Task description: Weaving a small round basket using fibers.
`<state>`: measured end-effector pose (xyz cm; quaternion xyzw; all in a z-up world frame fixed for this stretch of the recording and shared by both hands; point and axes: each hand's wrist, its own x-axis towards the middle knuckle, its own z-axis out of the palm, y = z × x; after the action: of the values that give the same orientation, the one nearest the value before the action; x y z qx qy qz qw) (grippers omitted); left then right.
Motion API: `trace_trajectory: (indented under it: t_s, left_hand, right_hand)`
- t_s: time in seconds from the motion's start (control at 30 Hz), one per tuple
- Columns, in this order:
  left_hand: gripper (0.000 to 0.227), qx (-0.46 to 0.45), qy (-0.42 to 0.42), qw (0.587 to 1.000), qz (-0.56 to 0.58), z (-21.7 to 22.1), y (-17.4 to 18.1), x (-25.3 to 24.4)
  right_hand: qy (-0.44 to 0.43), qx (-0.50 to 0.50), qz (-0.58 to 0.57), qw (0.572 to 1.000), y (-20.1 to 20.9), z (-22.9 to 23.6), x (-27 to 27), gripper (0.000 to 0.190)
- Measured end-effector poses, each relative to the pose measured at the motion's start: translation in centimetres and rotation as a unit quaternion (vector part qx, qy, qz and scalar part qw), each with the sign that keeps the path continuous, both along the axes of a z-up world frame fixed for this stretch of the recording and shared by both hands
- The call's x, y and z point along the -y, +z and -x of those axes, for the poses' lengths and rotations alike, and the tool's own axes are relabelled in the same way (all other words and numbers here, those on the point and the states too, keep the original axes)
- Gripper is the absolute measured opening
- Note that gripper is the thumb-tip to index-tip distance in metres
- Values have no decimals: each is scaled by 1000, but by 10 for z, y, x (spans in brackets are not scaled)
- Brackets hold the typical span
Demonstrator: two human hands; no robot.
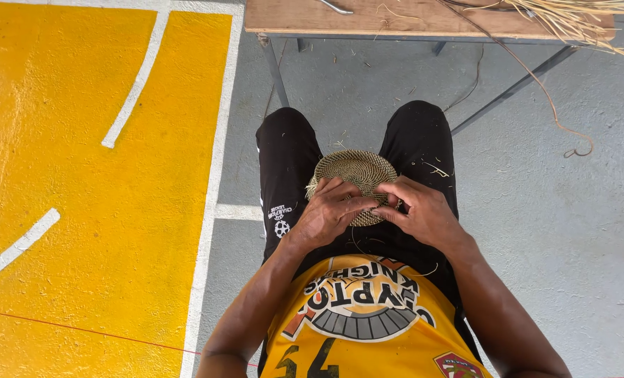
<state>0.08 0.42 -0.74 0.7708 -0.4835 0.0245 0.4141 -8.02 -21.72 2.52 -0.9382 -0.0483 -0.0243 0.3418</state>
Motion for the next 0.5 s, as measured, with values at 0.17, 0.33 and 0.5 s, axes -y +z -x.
trace_trajectory:
  t_s: [0.17, 0.33, 0.5]
  left_hand:
    - [30, -16, -11, 1000, -11, 0, 5, -2]
    - [28, 0, -20, 1000, -17, 1, 1, -5]
    - [30, 9, -18, 1000, -20, 3, 11, -5]
  right_hand:
    - [-2, -48, 16, 999, 9, -5, -6, 43]
    - [139, -48, -12, 989, 2, -20, 19, 42]
    - [197, -136, 73, 968, 13, -39, 20, 18]
